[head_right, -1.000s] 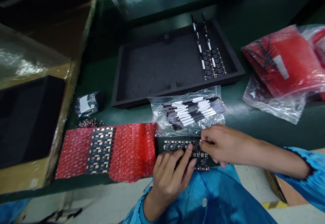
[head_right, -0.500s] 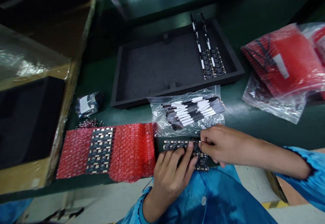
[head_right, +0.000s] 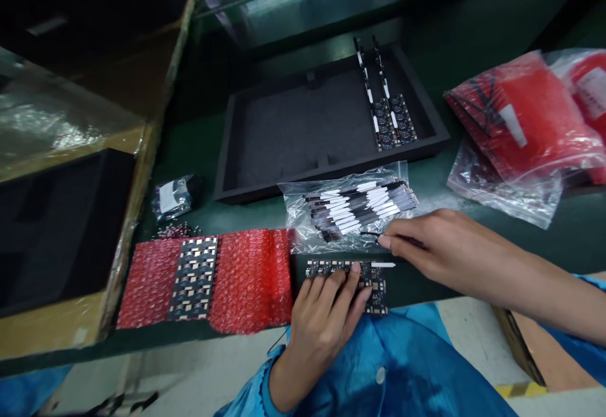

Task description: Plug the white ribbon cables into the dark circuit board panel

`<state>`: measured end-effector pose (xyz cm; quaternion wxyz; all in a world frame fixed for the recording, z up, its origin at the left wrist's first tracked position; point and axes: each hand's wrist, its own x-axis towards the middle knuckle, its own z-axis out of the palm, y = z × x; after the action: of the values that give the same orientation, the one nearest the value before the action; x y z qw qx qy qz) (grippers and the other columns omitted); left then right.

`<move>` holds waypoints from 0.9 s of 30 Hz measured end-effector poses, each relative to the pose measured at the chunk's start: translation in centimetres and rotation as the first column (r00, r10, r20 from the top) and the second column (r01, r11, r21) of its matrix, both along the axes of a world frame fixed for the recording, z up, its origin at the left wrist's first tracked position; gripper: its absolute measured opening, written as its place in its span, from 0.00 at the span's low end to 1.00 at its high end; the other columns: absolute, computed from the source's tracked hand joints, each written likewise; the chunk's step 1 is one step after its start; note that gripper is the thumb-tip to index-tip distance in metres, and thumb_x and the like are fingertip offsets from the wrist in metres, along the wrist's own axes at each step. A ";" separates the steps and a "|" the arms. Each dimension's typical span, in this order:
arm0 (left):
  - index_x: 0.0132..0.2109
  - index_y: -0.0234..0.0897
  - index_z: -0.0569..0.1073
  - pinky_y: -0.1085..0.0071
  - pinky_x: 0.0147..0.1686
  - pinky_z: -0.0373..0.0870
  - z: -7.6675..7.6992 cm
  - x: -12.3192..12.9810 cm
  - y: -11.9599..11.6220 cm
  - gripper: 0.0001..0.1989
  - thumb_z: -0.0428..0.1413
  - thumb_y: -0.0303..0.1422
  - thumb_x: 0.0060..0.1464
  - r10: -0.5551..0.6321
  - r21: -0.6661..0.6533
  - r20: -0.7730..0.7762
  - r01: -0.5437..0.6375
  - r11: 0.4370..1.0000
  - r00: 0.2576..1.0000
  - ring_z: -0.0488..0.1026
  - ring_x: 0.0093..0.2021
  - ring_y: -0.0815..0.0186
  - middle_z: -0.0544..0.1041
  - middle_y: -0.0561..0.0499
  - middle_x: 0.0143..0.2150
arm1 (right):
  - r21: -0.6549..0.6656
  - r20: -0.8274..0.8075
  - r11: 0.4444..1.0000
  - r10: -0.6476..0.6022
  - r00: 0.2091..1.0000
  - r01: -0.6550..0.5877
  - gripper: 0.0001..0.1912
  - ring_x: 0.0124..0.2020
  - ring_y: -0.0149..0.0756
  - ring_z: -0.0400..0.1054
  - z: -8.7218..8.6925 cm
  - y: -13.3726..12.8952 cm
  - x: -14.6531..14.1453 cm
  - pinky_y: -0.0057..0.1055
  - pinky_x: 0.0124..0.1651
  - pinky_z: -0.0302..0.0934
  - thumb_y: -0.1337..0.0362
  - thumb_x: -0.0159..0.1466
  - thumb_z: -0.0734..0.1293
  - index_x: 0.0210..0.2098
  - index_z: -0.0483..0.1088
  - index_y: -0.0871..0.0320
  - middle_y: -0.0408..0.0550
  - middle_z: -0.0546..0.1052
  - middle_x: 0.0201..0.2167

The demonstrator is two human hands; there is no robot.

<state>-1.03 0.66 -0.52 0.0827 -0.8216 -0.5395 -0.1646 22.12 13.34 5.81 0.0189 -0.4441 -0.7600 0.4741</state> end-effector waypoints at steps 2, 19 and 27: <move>0.56 0.41 0.74 0.69 0.32 0.69 -0.2 0.0 -0.2 0.22 0.59 0.47 0.60 0.009 0.007 0.007 -0.009 1.000 1.000 0.74 0.34 0.68 0.80 0.53 0.41 | 0.045 0.031 0.999 -0.016 0.999 0.014 0.19 0.29 0.40 0.72 0.4 0.3 0.5 0.33 0.32 0.56 0.47 0.75 0.61 0.37 0.76 0.50 0.44 0.80 0.29; 0.57 0.41 0.73 0.69 0.38 0.72 0.6 -0.8 -1.5 0.21 0.59 0.43 0.61 0.035 -0.007 0.102 -0.034 0.999 0.994 0.76 0.39 0.68 0.81 0.54 0.45 | -0.269 -0.185 0.963 -0.049 0.981 -0.003 0.10 0.26 0.32 0.70 -0.7 -1.4 -3.3 0.29 0.30 0.60 0.52 0.75 0.62 0.43 0.65 0.50 0.36 0.76 0.30; 0.52 0.40 0.77 0.69 0.37 0.71 0.2 -1.5 -1.5 0.16 0.60 0.41 0.60 0.059 0.017 0.141 -0.062 0.998 0.988 0.76 0.37 0.69 0.81 0.54 0.41 | -0.404 -0.204 0.914 -0.050 0.978 -0.038 0.07 0.21 0.32 0.72 -2.7 -1.8 -4.7 0.27 0.24 0.62 0.55 0.74 0.62 0.43 0.60 0.49 0.34 0.75 0.27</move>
<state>-2.55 -0.84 -0.28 0.0582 -0.7902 -0.5670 -0.2254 17.38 11.49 3.15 0.0080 -0.3880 -0.6374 0.6657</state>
